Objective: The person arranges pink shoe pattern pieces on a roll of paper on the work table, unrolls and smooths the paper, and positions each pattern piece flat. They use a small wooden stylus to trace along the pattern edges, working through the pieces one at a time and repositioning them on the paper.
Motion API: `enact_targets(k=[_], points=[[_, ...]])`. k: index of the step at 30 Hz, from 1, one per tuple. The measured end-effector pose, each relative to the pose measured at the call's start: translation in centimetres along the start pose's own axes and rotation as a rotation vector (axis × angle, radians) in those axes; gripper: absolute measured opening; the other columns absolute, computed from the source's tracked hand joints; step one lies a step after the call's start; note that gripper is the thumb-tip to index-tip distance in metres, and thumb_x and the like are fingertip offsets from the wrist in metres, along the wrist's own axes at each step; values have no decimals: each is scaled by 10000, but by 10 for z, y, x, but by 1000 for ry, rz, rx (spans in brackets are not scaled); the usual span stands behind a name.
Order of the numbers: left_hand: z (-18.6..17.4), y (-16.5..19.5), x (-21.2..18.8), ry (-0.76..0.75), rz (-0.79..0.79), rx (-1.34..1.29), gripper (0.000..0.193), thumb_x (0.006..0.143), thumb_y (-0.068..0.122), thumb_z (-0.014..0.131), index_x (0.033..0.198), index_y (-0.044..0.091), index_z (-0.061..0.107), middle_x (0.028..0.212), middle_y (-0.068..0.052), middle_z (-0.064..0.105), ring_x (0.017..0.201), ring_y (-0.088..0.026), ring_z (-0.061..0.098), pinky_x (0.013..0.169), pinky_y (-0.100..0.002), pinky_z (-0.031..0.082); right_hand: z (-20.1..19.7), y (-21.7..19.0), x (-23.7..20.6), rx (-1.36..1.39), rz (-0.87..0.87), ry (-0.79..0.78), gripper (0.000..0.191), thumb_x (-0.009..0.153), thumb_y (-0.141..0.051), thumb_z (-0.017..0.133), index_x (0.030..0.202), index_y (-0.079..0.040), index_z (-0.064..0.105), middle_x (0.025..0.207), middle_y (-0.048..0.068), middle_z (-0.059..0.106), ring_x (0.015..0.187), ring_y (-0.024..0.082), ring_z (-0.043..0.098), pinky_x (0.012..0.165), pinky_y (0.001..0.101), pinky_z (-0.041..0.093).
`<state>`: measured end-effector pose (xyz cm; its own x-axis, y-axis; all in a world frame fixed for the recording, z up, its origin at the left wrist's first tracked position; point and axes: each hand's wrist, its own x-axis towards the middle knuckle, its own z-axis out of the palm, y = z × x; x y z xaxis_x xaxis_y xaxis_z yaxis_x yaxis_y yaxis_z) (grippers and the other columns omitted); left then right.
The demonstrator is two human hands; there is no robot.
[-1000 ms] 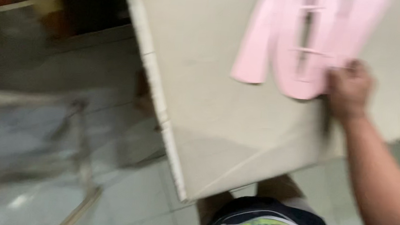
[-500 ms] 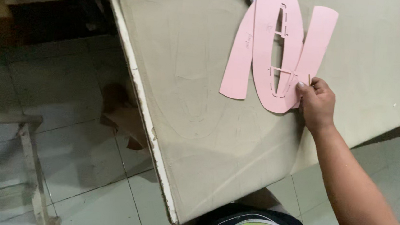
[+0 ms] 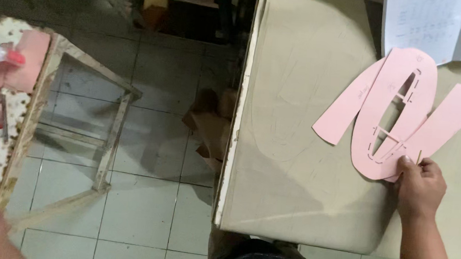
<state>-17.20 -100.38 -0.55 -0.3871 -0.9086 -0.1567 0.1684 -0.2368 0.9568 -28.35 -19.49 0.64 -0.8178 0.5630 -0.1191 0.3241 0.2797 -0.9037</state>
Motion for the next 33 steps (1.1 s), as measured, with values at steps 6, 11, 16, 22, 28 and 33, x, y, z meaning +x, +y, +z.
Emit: enact_targets(k=[6,11,16,22,28,33], points=[[47,-13,-182,-371,-224,-165,174,1127,101,607,1286,121,542,1146,-39,633,891,-176,584,783,-328,479,-49,10,4,182,29,-24,255,1029,-126,716,1182,54,618,851,22,648,650,77,558,559,225,438],[91,-46,-367,-568,-576,-8,160,977,99,661,1135,83,644,1007,-53,687,830,-165,603,761,-316,519,-145,13,-18,-23,39,76,425,972,-154,691,1315,43,536,1001,12,675,623,85,592,507,245,485],[115,-89,-547,-954,-768,27,88,991,123,691,1025,42,702,965,-64,727,834,-151,645,789,-324,533,-260,48,-64,98,259,-119,465,1013,-308,581,1282,68,628,1119,89,755,559,97,500,493,236,447],[129,-124,-710,-1270,-948,193,182,951,136,677,1081,20,731,969,-39,762,851,-109,666,813,-279,534,-380,115,-104,575,416,-315,597,969,-481,462,1303,2,566,1072,82,767,510,93,540,360,186,321],[143,-160,-816,-1594,-685,413,225,1010,164,659,1123,-11,742,944,-22,726,803,-83,596,745,-258,487,-466,168,-107,398,349,-208,435,925,-182,705,1298,26,620,829,49,642,590,75,535,450,194,354],[170,-158,-857,-1545,-787,365,263,997,183,616,1186,23,704,1001,-41,735,878,-115,680,831,-303,556,-483,175,-81,355,327,-169,351,906,-134,734,1192,46,642,817,57,672,593,91,561,516,229,423]])
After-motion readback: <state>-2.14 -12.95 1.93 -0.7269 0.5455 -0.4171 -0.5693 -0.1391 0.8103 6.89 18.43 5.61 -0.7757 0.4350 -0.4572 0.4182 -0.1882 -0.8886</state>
